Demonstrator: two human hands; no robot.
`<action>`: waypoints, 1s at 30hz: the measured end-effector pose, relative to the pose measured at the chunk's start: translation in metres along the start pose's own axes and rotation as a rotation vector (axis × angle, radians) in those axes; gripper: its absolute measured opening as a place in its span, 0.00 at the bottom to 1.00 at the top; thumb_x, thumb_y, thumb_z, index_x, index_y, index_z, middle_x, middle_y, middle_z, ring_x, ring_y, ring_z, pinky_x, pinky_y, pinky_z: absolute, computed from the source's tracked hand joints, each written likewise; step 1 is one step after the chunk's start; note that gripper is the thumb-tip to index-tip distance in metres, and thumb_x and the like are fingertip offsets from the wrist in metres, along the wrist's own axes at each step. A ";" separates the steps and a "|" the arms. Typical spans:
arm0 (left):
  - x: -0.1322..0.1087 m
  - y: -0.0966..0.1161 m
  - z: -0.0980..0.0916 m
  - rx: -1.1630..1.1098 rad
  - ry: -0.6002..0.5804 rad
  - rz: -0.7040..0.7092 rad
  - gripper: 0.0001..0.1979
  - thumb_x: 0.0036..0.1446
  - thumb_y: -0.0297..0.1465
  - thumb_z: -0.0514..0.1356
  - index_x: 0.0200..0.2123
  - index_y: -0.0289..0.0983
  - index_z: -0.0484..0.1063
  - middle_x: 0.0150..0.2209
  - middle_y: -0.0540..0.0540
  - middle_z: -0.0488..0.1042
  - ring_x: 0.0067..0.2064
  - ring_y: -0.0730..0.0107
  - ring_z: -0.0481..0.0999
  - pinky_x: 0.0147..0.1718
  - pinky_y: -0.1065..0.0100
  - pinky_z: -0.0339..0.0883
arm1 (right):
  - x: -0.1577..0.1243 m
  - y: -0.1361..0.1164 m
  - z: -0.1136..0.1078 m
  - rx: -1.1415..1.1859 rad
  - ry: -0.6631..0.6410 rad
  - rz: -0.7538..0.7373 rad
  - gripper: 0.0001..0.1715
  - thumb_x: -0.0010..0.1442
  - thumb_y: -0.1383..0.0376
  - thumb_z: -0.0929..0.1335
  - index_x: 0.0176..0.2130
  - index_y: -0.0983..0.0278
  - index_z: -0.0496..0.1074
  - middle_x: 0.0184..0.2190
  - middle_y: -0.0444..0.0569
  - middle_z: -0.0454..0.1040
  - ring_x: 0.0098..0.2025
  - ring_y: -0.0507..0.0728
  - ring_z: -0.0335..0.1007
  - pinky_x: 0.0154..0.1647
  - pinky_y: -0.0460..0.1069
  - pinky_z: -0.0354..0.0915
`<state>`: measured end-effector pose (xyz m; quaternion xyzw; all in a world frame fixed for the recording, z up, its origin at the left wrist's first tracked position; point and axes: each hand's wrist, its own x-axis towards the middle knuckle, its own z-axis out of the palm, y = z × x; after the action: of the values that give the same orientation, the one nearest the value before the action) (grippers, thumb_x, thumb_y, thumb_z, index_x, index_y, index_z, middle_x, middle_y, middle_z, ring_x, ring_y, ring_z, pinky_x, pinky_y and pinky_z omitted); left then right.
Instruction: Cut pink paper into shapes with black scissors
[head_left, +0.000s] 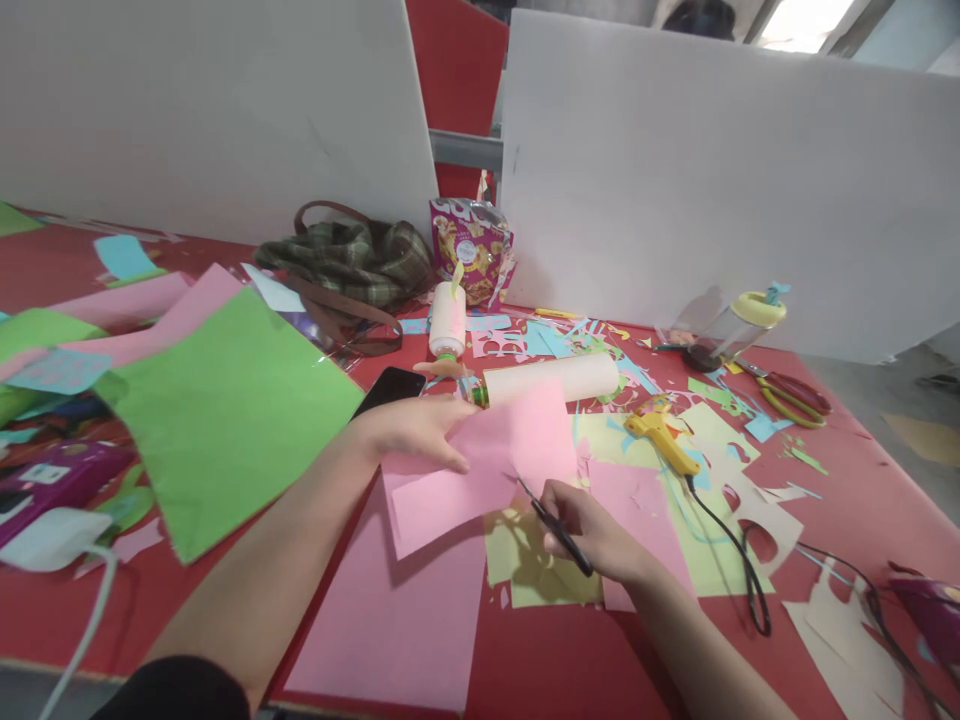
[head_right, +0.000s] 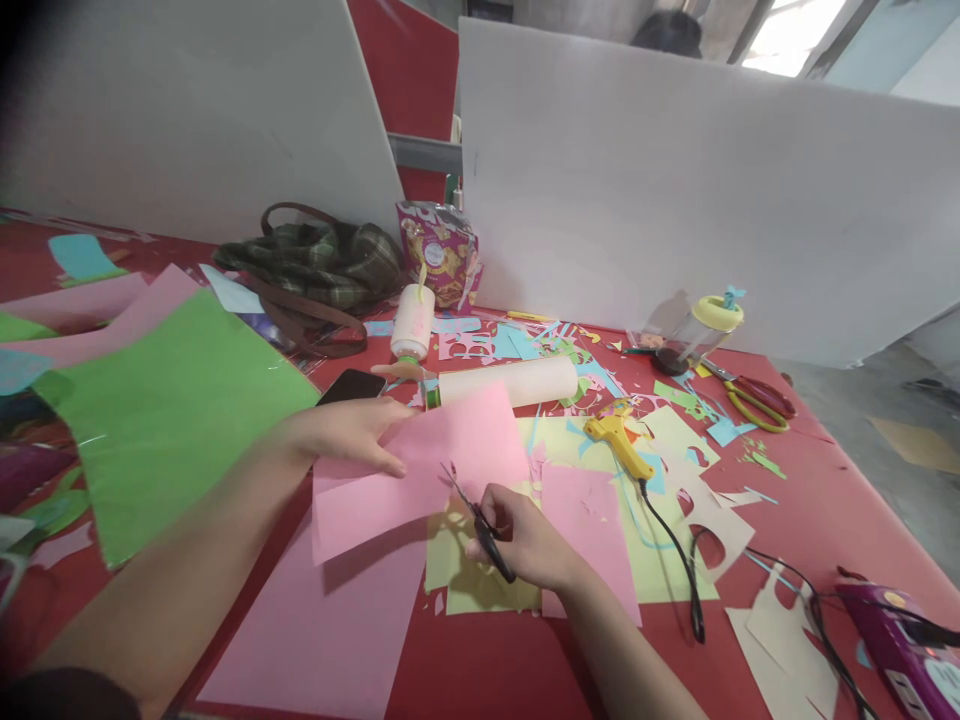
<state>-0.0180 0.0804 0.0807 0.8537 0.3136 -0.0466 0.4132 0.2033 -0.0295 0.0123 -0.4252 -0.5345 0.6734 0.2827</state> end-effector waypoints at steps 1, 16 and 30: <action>0.000 0.000 0.000 0.008 0.039 -0.015 0.13 0.43 0.33 0.57 0.35 0.36 0.66 0.33 0.51 0.72 0.36 0.68 0.69 0.33 0.73 0.59 | 0.000 -0.001 0.000 -0.026 0.009 -0.008 0.19 0.43 0.64 0.69 0.23 0.62 0.52 0.18 0.37 0.57 0.20 0.46 0.51 0.20 0.43 0.51; 0.016 0.019 0.024 0.126 0.084 0.040 0.12 0.42 0.36 0.57 0.30 0.35 0.67 0.27 0.50 0.68 0.30 0.69 0.66 0.27 0.72 0.56 | 0.004 0.014 0.005 -0.119 0.495 -0.343 0.20 0.43 0.72 0.68 0.24 0.60 0.49 0.28 0.44 0.65 0.33 0.54 0.62 0.31 0.48 0.58; 0.024 0.016 0.031 -0.108 0.409 -0.061 0.14 0.47 0.36 0.54 0.37 0.37 0.68 0.28 0.49 0.70 0.28 0.70 0.67 0.27 0.71 0.58 | 0.008 0.003 -0.002 0.144 0.813 -0.372 0.17 0.41 0.73 0.67 0.22 0.62 0.53 0.24 0.40 0.62 0.24 0.48 0.58 0.22 0.43 0.55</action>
<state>0.0158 0.0621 0.0637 0.8120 0.4187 0.1322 0.3846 0.2015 -0.0227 0.0067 -0.5310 -0.3994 0.4249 0.6148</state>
